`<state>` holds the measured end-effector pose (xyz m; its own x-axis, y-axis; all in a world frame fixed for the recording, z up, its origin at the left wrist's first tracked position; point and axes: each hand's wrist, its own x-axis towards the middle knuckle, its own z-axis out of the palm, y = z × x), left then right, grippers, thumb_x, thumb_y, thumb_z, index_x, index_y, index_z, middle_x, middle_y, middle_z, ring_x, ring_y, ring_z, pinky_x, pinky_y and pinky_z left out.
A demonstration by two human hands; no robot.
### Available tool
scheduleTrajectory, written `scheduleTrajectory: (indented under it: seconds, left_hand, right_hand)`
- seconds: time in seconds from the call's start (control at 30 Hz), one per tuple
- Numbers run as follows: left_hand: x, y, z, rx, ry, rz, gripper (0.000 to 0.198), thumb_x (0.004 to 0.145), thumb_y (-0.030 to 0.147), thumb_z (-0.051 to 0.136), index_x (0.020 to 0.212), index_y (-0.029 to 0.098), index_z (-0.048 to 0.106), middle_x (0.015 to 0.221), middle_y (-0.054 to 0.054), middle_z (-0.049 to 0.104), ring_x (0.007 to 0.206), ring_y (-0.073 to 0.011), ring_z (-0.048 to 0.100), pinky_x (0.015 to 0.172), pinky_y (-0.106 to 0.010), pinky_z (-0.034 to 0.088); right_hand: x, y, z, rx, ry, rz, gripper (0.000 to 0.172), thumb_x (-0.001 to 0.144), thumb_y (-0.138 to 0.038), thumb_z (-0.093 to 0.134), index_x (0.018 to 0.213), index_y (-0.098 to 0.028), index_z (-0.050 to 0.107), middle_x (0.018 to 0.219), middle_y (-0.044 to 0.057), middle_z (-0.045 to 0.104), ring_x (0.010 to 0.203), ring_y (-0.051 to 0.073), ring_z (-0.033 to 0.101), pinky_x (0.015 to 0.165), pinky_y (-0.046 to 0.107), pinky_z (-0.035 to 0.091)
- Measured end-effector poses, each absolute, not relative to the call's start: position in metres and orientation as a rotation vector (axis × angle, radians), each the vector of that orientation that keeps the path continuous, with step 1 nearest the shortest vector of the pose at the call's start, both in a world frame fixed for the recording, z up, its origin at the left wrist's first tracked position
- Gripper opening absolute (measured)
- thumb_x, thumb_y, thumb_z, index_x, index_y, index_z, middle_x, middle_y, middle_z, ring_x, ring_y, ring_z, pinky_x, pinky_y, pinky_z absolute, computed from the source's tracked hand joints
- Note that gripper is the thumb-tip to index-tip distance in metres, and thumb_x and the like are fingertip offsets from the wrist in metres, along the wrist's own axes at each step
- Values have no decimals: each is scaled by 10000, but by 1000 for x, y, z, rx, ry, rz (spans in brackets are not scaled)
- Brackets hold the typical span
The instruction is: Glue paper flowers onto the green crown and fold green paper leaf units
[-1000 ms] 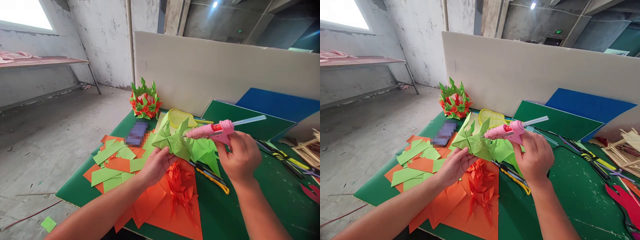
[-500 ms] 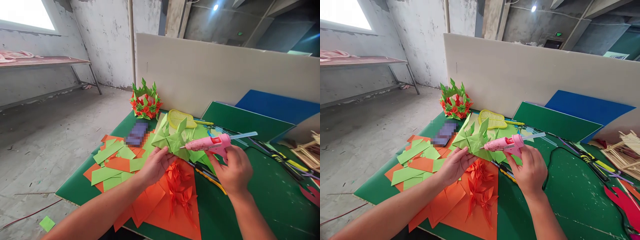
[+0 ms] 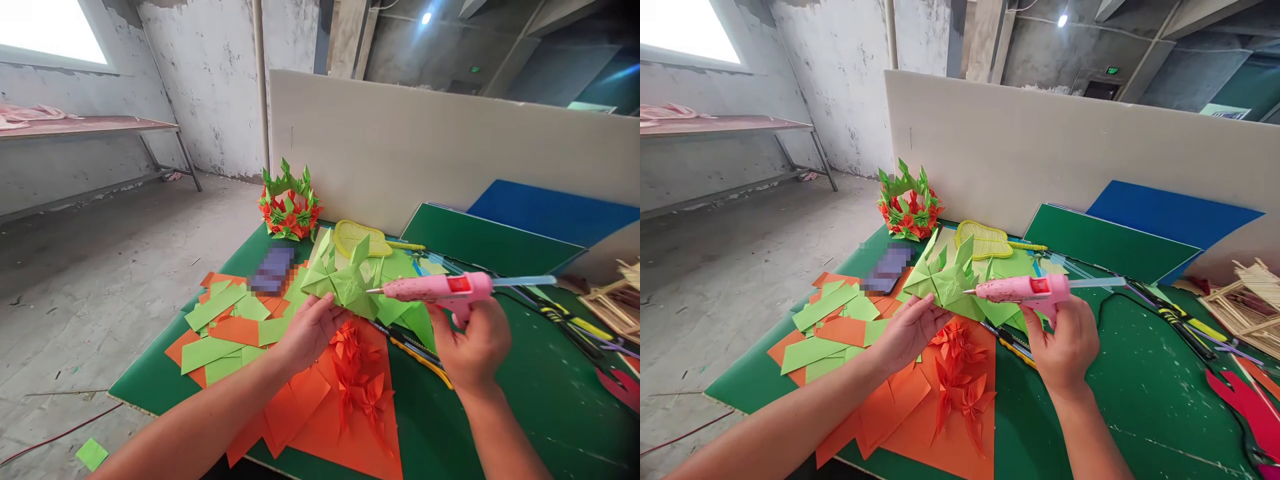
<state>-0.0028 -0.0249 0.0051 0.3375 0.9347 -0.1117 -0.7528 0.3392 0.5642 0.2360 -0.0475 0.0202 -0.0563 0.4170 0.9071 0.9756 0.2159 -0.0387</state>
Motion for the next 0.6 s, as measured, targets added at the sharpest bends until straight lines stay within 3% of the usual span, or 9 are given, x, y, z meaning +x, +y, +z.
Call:
scheduleTrajectory:
  seconds: [0.1, 0.27, 0.37, 0.6]
  left_hand:
    - [-3, -23, 4, 449, 447, 1175, 154, 846, 191, 644, 727, 168, 548, 994, -52, 715, 966, -167, 667, 1072, -450, 421]
    - [-3, -22, 4, 420, 425, 1199, 212, 839, 172, 648, 670, 165, 520, 921, -29, 713, 902, -145, 669, 1068, -452, 425]
    - [-3, -22, 6, 426, 437, 1214, 192, 838, 185, 652, 688, 164, 533, 945, -43, 710, 931, -159, 668, 1065, -461, 425]
    - [-2, -22, 7, 393, 443, 1264, 226, 824, 166, 657, 658, 159, 503, 901, -20, 682, 912, -146, 655, 1067, -454, 425]
  right_hand:
    - [243, -47, 19, -1454, -1543, -504, 325, 778, -467, 705, 771, -206, 512, 580, -47, 396, 503, 136, 384, 505, 261, 325]
    - [287, -44, -2, -1653, -1440, 138, 484, 790, -542, 654, 1100, -181, 562, 808, 41, 645, 594, 175, 574, 495, 259, 407]
    - [317, -44, -18, -1755, -1518, 459, 437, 789, -525, 657, 1057, -184, 602, 767, 22, 654, 570, 167, 585, 477, 251, 420]
    - [327, -45, -32, -1897, -1768, 640, 388, 809, -535, 611, 988, -191, 609, 806, 29, 660, 653, 190, 611, 541, 277, 455]
